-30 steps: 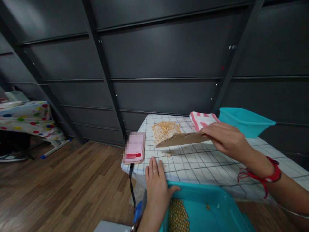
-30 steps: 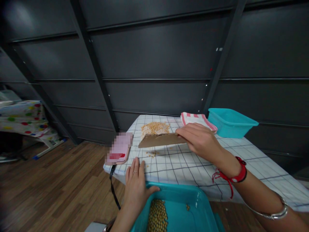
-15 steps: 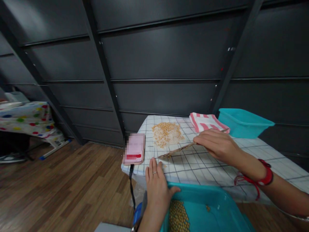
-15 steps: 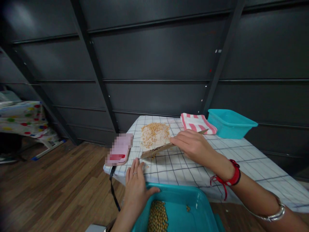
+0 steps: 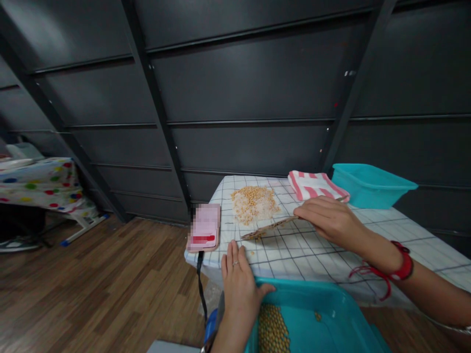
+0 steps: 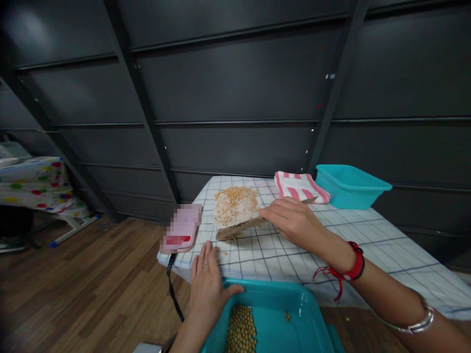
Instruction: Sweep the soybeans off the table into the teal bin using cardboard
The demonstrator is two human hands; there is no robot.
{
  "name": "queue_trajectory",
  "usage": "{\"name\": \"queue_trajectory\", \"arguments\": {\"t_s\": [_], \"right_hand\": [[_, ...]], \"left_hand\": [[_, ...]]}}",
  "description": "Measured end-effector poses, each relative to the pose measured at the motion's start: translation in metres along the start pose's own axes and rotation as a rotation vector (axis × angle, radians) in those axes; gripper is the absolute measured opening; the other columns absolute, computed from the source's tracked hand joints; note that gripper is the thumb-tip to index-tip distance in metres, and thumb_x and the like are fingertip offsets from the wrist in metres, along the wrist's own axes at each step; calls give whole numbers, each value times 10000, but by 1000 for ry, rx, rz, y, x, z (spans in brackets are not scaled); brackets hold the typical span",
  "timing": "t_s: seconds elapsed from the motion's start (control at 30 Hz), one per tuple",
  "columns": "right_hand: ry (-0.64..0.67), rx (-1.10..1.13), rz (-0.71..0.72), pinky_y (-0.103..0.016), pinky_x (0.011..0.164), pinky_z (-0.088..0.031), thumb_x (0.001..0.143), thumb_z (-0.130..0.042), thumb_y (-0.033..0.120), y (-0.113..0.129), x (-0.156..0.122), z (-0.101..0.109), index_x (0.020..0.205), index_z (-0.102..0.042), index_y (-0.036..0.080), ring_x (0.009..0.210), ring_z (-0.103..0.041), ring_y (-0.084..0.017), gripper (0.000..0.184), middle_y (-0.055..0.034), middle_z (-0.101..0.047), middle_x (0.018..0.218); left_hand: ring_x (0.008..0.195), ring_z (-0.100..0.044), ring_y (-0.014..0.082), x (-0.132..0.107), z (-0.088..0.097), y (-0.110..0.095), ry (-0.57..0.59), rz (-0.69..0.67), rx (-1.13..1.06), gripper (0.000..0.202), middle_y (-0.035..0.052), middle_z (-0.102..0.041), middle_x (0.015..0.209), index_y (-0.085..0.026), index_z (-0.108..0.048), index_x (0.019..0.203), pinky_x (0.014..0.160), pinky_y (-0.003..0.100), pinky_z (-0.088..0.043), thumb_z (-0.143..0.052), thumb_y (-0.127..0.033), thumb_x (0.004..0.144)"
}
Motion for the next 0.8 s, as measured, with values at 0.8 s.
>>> {"name": "queue_trajectory", "arguments": {"t_s": [0.8], "right_hand": [[30,79,-14,-294,627,-453,805,-389,19,11,-16,21,963,-534,180,722,-575,-155,268,-42,-637,775]], "left_hand": [[1226,-346,417,1,2,-2,-21,-20,11,1059,321,-393,1299,-47,-162,1296,961,611,-324,-763,-321,469]]}}
Point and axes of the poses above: each hand's wrist, its own x-axis towards the middle knuckle, its own z-axis out of the back of the hand, y = z × x, the point moved 7 cm from there along x, towards the middle knuckle
